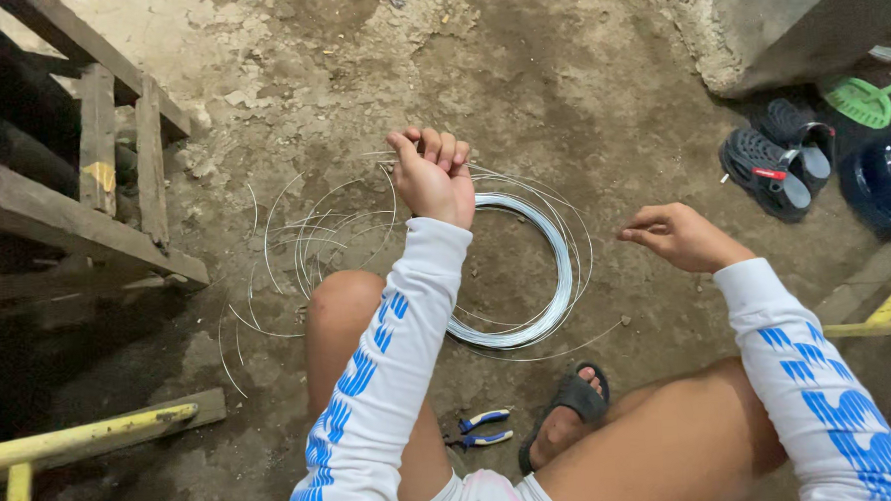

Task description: The person sits on the floor and repeatedly pulls lengths of thin metal wire from a coil, measures them by hand, and cuts them using pliers. The cut pieces are placed in a growing pile on the floor.

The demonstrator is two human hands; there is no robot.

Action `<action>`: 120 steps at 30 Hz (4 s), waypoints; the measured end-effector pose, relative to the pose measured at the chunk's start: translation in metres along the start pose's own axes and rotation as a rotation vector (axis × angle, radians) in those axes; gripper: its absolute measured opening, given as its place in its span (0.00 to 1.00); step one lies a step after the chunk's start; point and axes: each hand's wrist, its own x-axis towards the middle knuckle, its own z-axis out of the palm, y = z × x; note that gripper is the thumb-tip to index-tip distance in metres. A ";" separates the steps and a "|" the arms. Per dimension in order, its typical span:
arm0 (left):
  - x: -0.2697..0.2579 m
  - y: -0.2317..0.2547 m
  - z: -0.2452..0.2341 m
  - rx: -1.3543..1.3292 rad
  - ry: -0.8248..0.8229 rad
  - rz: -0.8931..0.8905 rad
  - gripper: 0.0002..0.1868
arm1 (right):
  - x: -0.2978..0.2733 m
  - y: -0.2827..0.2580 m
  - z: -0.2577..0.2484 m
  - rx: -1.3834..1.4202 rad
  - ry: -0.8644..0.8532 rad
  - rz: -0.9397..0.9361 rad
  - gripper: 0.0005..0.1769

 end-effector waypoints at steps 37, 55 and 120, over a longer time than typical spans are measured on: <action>-0.009 -0.013 0.010 -0.144 -0.135 -0.059 0.20 | 0.022 -0.230 0.035 -0.162 0.309 -0.639 0.06; -0.004 -0.015 0.023 -0.167 -0.106 -0.023 0.21 | 0.032 -0.171 0.027 -0.072 0.284 -0.549 0.06; -0.079 0.036 0.007 1.006 -0.628 -1.004 0.10 | -0.031 -0.186 0.020 -0.553 0.535 -0.913 0.18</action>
